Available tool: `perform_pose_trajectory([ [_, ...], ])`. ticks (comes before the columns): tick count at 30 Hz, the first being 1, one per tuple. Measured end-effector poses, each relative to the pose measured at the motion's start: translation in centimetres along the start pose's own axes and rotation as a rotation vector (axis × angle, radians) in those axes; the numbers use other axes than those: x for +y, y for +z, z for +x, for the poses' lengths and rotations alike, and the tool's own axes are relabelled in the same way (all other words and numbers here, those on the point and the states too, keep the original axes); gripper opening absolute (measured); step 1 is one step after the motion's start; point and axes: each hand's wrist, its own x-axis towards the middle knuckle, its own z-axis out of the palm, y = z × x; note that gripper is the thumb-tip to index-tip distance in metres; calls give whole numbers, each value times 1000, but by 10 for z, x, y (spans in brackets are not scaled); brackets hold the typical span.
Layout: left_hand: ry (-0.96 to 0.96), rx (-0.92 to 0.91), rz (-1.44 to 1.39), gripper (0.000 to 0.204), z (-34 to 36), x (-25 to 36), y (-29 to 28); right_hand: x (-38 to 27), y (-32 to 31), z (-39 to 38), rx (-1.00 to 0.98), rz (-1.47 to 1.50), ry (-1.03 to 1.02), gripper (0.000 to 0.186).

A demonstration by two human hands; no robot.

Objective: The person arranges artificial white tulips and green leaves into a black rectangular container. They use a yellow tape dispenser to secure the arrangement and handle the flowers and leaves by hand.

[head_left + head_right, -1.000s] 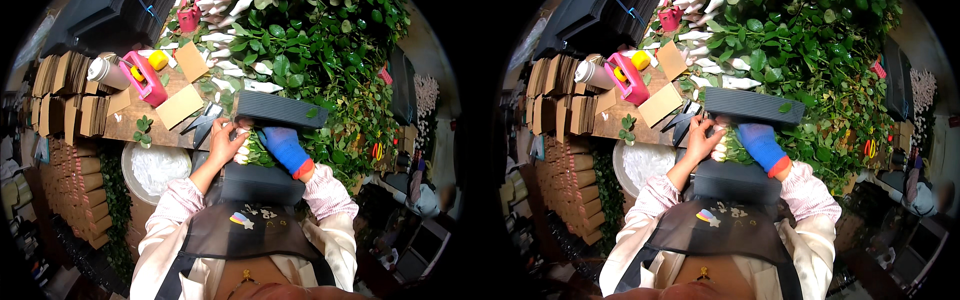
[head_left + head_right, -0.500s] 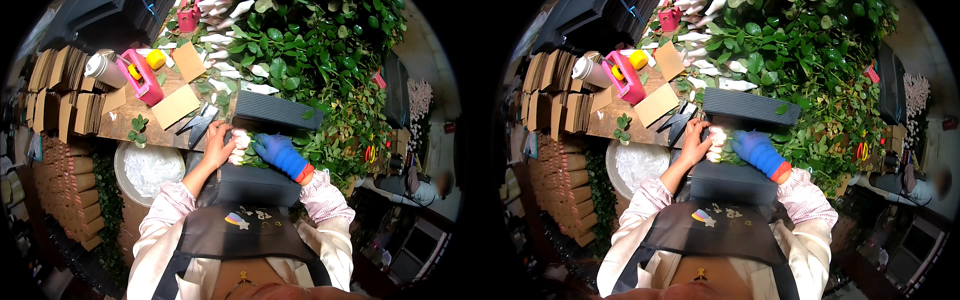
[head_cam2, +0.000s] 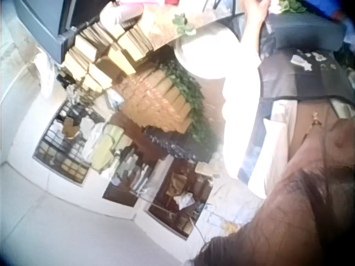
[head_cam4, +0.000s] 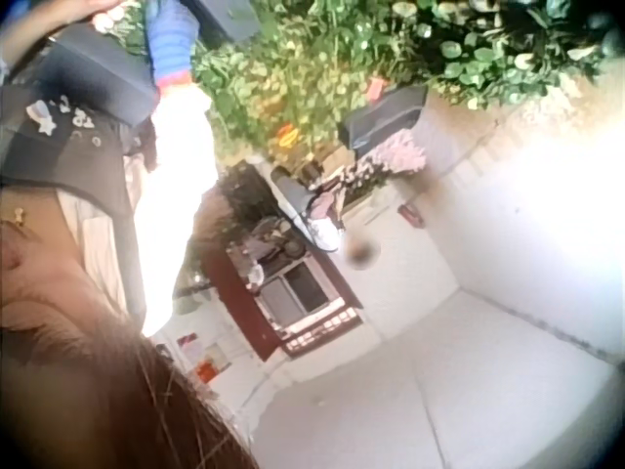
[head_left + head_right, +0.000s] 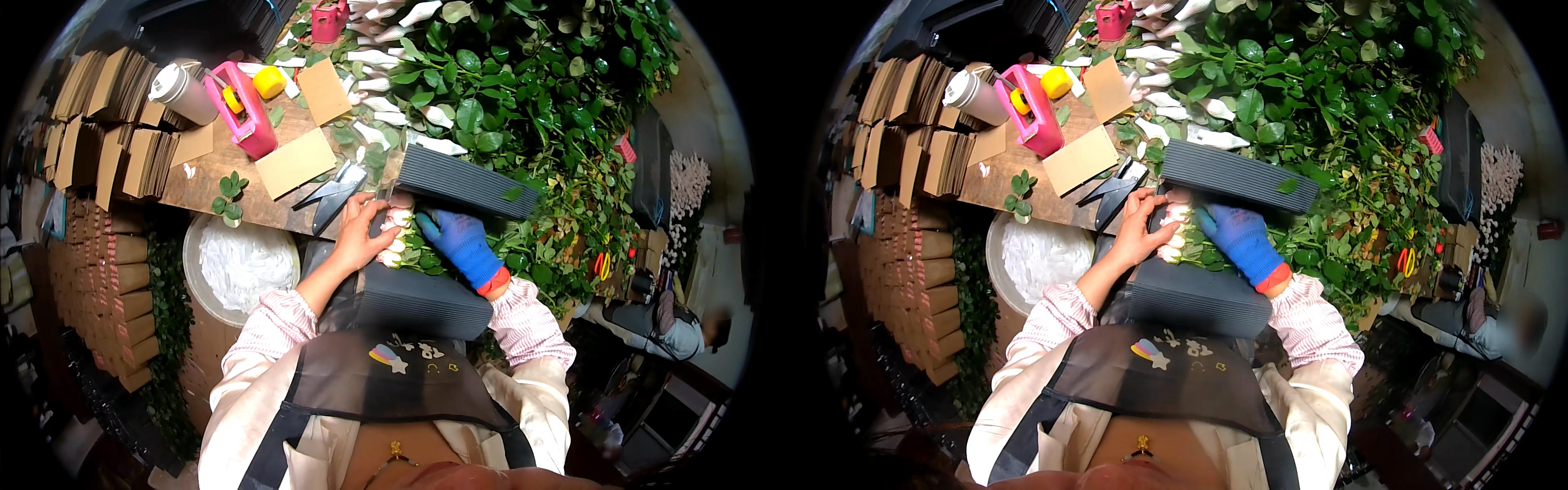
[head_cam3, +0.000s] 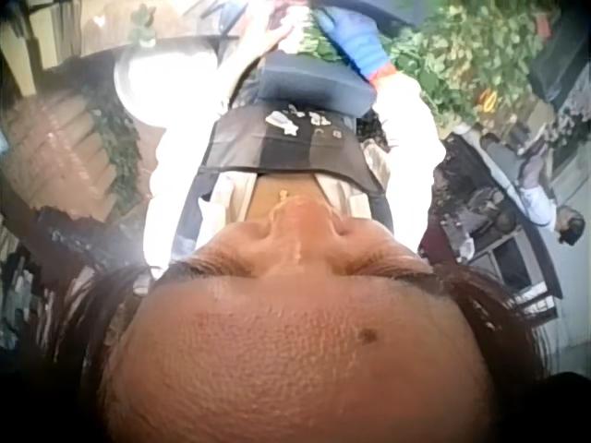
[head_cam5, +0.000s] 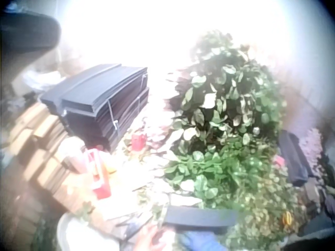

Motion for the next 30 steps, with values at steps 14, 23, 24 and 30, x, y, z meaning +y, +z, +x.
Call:
perform_pose_trajectory([
  [14, -44, -20, 82, 54, 9, 10, 0, -1, 18, 7, 74, 45, -94, 27],
  [23, -66, 127, 98, 39, 11, 15, 28, -7, -37, 2, -68, -166, -47, 21],
  [24, -63, 109, 93, 39, 10, 16, 30, -6, -31, 4, -129, -211, -4, 23],
  [30, -61, 39, 74, 38, 8, 26, 29, -10, -26, 2, -111, -341, -47, 18],
])
